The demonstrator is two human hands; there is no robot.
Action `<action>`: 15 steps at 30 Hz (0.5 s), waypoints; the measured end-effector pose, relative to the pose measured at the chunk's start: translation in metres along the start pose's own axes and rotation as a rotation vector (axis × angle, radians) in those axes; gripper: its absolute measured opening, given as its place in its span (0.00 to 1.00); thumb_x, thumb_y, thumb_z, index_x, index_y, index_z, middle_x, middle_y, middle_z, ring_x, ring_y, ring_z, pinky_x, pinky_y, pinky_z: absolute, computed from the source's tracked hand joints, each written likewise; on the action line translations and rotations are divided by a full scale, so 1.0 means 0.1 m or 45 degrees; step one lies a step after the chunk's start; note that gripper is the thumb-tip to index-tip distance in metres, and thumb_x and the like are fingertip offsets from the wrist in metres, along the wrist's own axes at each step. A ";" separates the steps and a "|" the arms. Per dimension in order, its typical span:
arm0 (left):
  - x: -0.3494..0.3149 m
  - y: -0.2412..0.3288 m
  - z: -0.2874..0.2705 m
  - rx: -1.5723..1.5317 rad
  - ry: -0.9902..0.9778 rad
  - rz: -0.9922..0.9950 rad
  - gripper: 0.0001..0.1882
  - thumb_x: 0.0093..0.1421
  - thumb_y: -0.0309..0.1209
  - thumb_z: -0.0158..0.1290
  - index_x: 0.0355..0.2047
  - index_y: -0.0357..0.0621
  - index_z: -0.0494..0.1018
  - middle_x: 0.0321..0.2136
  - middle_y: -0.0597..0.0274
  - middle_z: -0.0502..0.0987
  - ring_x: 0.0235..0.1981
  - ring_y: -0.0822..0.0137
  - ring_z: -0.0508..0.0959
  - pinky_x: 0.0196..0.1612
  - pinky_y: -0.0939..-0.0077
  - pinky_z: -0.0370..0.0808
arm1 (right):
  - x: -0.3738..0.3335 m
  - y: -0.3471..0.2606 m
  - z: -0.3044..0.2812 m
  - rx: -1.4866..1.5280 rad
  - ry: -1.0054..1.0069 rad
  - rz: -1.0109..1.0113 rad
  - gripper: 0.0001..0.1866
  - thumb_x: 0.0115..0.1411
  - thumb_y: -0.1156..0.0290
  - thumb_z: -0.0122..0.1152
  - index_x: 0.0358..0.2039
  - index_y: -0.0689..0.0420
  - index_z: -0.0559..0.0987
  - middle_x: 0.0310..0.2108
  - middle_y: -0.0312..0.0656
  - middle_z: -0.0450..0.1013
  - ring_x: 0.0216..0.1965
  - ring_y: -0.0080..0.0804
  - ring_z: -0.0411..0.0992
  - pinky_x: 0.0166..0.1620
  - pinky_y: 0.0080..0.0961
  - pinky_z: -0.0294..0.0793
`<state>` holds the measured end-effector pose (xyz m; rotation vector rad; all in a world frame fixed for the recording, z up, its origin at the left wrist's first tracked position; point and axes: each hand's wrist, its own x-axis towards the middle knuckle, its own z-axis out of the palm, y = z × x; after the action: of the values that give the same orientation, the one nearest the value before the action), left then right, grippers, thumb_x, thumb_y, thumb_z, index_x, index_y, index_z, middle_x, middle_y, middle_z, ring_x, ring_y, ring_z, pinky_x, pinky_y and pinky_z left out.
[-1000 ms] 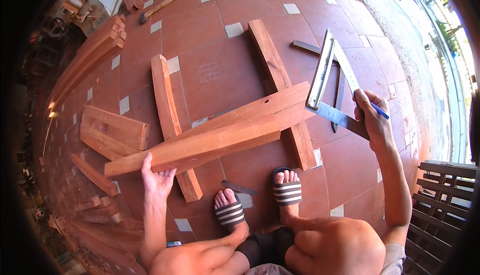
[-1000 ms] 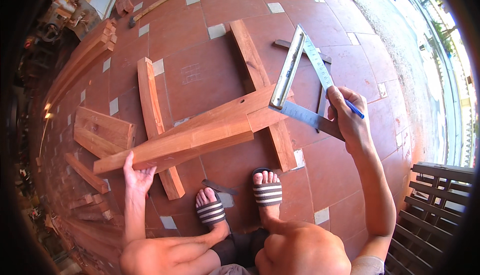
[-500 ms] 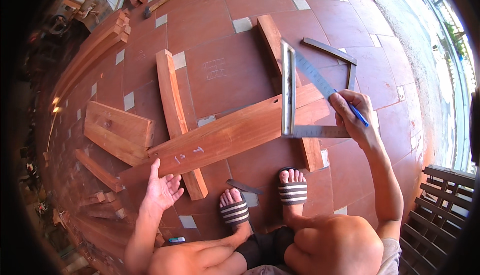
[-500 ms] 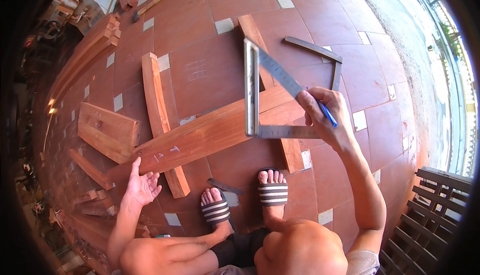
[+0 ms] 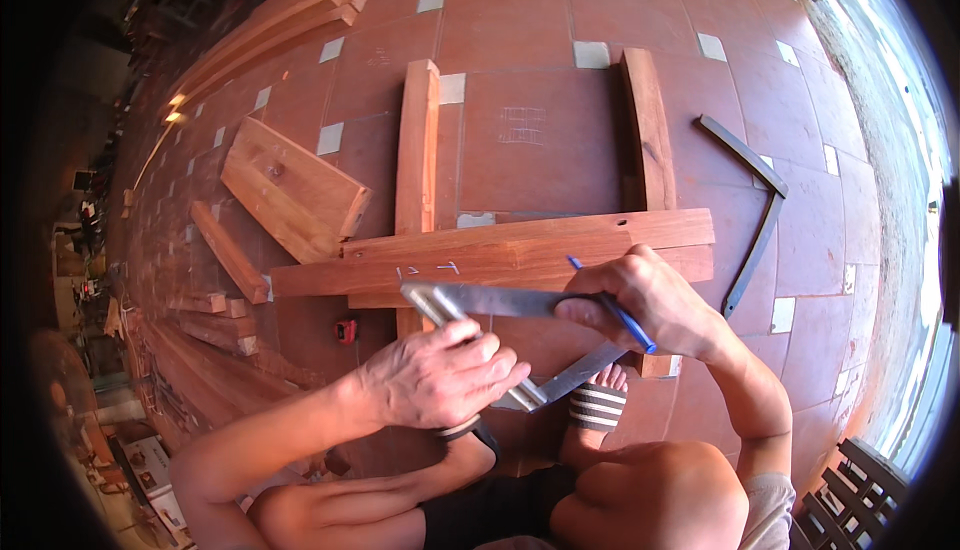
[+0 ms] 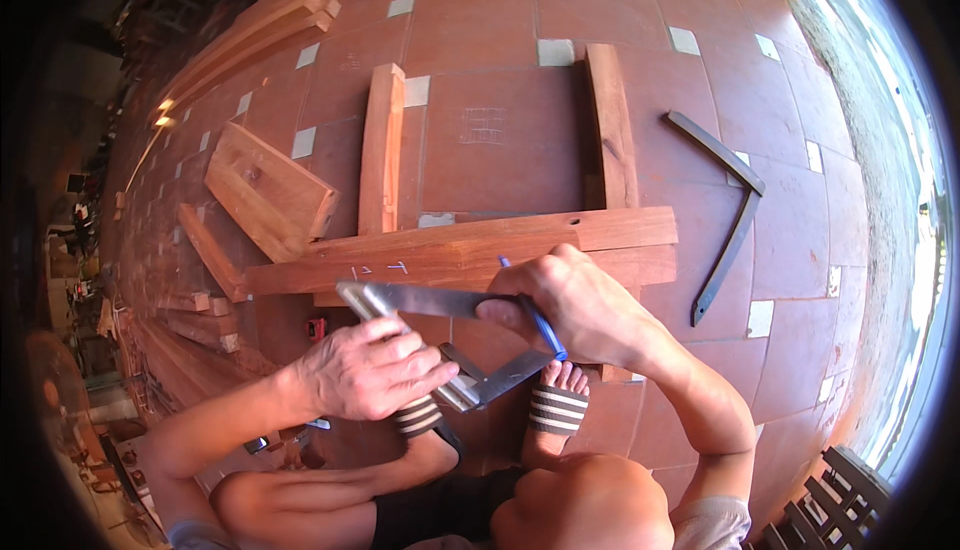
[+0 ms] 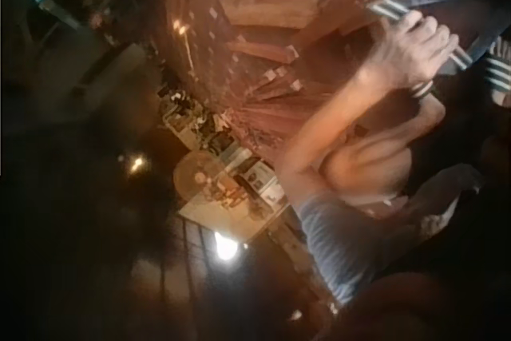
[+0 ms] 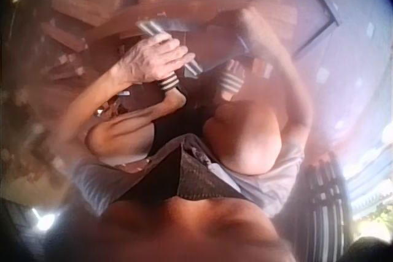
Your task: The person marks wooden planks using a set square and a blue pen. They repeatedly position the square on different planks, draw lines, and reposition the wood to continue marking.
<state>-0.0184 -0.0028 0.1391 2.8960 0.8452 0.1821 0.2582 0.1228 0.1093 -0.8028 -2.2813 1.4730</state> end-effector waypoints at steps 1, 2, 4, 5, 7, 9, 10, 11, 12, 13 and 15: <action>0.02 0.02 0.05 -0.039 0.061 -0.004 0.19 0.60 0.33 0.57 0.49 0.39 0.85 0.43 0.65 0.79 0.47 0.65 0.78 0.56 0.65 0.76 | 0.00 0.04 0.01 0.022 -0.059 -0.006 0.12 0.70 0.65 0.70 0.38 0.62 0.87 0.26 0.53 0.80 0.29 0.54 0.80 0.36 0.44 0.78; 0.03 0.01 0.11 -0.075 0.082 0.035 0.20 0.59 0.32 0.59 0.50 0.40 0.85 0.43 0.66 0.79 0.45 0.66 0.78 0.53 0.67 0.77 | 0.01 0.10 0.00 0.045 -0.113 -0.009 0.12 0.70 0.64 0.70 0.38 0.62 0.87 0.26 0.53 0.80 0.29 0.53 0.81 0.37 0.44 0.78; -0.01 0.08 0.35 -0.132 0.107 0.011 0.19 0.59 0.32 0.60 0.49 0.42 0.85 0.42 0.67 0.79 0.42 0.67 0.78 0.49 0.69 0.77 | 0.01 0.22 -0.07 0.068 -0.044 0.024 0.13 0.70 0.63 0.69 0.41 0.62 0.87 0.28 0.54 0.81 0.31 0.52 0.83 0.38 0.43 0.79; -0.03 0.07 0.40 -0.157 0.123 -0.050 0.18 0.58 0.32 0.61 0.49 0.42 0.86 0.41 0.67 0.79 0.42 0.67 0.78 0.48 0.69 0.77 | 0.01 0.28 -0.12 0.073 0.084 0.057 0.14 0.71 0.62 0.69 0.42 0.62 0.87 0.29 0.54 0.81 0.32 0.52 0.84 0.39 0.43 0.80; -0.06 0.05 0.49 -0.207 0.156 -0.169 0.17 0.57 0.31 0.63 0.48 0.43 0.86 0.41 0.68 0.79 0.41 0.67 0.78 0.46 0.68 0.76 | 0.00 0.52 -0.25 -0.014 0.440 0.051 0.16 0.73 0.60 0.67 0.47 0.63 0.86 0.35 0.57 0.84 0.36 0.50 0.86 0.45 0.39 0.83; -0.05 0.00 0.68 -0.233 0.268 -0.407 0.17 0.56 0.29 0.66 0.47 0.45 0.87 0.40 0.67 0.79 0.39 0.65 0.78 0.45 0.68 0.75 | -0.15 0.91 -0.39 -0.135 0.489 0.145 0.24 0.66 0.57 0.74 0.55 0.62 0.84 0.44 0.56 0.85 0.45 0.54 0.85 0.51 0.41 0.84; -0.04 -0.01 0.76 -0.242 0.313 -0.536 0.18 0.55 0.28 0.68 0.47 0.45 0.87 0.40 0.67 0.79 0.39 0.65 0.78 0.44 0.67 0.75 | -0.21 1.06 -0.40 -0.192 0.454 0.105 0.30 0.62 0.57 0.79 0.59 0.61 0.82 0.49 0.56 0.84 0.49 0.55 0.85 0.54 0.43 0.83; 0.00 -0.01 0.83 -0.269 0.362 -0.648 0.21 0.50 0.24 0.71 0.48 0.46 0.87 0.39 0.65 0.79 0.38 0.62 0.78 0.43 0.65 0.75 | -0.27 1.14 -0.35 -0.194 0.377 0.137 0.36 0.57 0.58 0.82 0.62 0.61 0.79 0.54 0.56 0.82 0.55 0.56 0.82 0.57 0.43 0.82; 0.04 -0.02 0.91 -0.284 0.386 -0.681 0.22 0.50 0.23 0.72 0.47 0.46 0.87 0.39 0.65 0.79 0.38 0.61 0.78 0.43 0.64 0.75 | -0.32 1.18 -0.28 -0.198 0.302 0.169 0.43 0.52 0.60 0.86 0.66 0.60 0.76 0.60 0.57 0.80 0.61 0.57 0.79 0.60 0.44 0.81; 0.08 -0.04 0.99 -0.299 0.408 -0.715 0.22 0.49 0.23 0.72 0.47 0.45 0.87 0.39 0.65 0.79 0.38 0.61 0.78 0.43 0.64 0.75 | -0.28 1.26 -0.15 -0.334 0.296 0.060 0.50 0.47 0.64 0.87 0.70 0.59 0.72 0.65 0.58 0.76 0.63 0.58 0.76 0.64 0.44 0.79; 0.14 -0.04 1.13 -0.337 0.457 -0.778 0.23 0.48 0.21 0.72 0.47 0.45 0.87 0.38 0.65 0.79 0.37 0.60 0.79 0.43 0.62 0.76 | -0.25 1.37 0.00 -0.320 0.254 0.091 0.43 0.47 0.75 0.81 0.66 0.59 0.75 0.58 0.57 0.79 0.57 0.60 0.78 0.62 0.46 0.79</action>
<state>0.0080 -0.0013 0.0278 2.2647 1.5746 0.6948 0.3176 0.1508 -0.0130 -1.0610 -2.3317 1.0897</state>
